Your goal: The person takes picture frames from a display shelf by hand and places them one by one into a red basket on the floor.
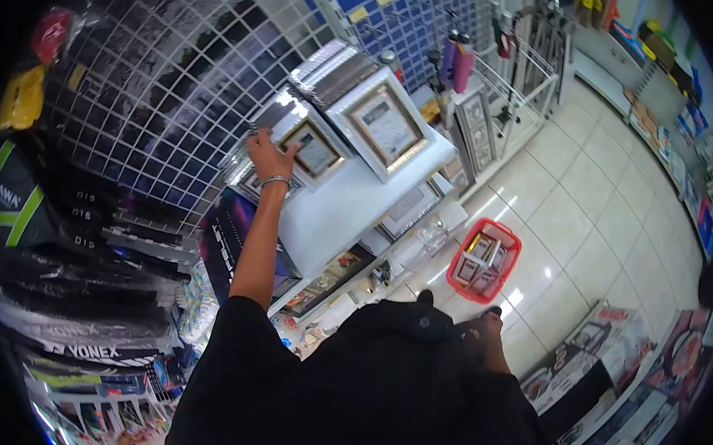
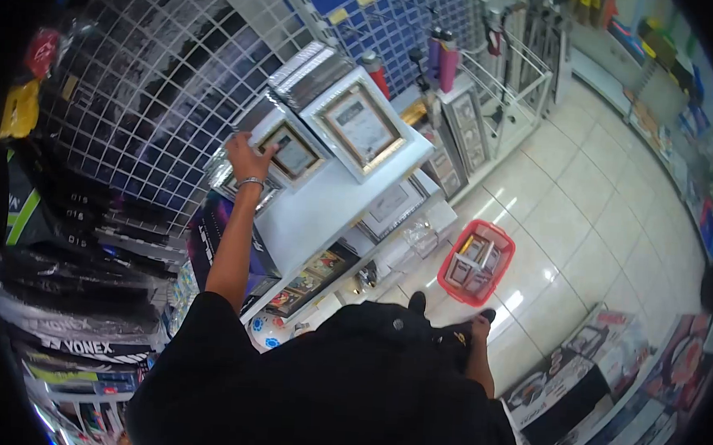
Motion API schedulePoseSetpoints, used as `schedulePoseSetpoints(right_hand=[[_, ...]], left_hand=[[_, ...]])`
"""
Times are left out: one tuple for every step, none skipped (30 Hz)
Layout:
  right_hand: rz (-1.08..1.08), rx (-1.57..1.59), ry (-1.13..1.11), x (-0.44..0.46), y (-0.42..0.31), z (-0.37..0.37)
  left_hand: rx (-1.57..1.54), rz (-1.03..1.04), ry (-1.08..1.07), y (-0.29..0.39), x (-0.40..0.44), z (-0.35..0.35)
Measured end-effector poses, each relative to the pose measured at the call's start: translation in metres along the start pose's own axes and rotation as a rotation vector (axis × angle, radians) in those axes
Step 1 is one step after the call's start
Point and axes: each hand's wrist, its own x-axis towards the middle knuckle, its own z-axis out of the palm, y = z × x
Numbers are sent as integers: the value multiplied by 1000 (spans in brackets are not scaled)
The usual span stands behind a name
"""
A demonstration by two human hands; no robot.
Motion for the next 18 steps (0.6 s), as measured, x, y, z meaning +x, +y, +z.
schedulePoseSetpoints(right_hand=[[-23,-64,81,-22,-16,-2],[-36,-126,165,-39,-34,-3],[-44,-104,68,-49,-40,-9],[0,-205,51,-56,-39,-17],[43,-308,30,-60,-36,-25],[145,-378,191,-86,-68,-25],[254,-427,347,-118,-111,-23],[36,-312,376,-80,-36,-44],[137,-142,320,-89,-51,-51],[158,-263,348,-86,-46,-60],[201,-250,344,-88,-48,-68],[214,-246,340,-93,-51,-74],[248,-213,328,-101,-55,-79],[273,-181,316,-100,-58,-87],[276,-185,320,-100,-61,-93],[298,-177,297,-100,-61,-100],[318,-169,273,-100,-64,-107],[328,-176,271,-102,-66,-112]], left_hand=[[-29,43,5,-8,0,5],[-42,57,40,-12,-1,10],[73,216,90,-38,6,25],[127,396,266,-72,16,53],[91,392,267,-86,19,63],[115,392,227,-83,18,56],[140,393,186,-78,15,47],[81,285,91,-64,9,32],[-11,283,124,-52,-1,26],[-90,271,168,-44,-11,18],[-94,285,151,-32,-19,9],[-102,249,137,-25,-29,2],[-107,212,128,-14,-38,-8],[-110,213,123,-3,-45,-18],[-111,160,117,7,-51,-29],[-108,107,110,11,-56,-38],[-143,186,148,17,-57,-48],[-87,181,156,22,-60,-62]])
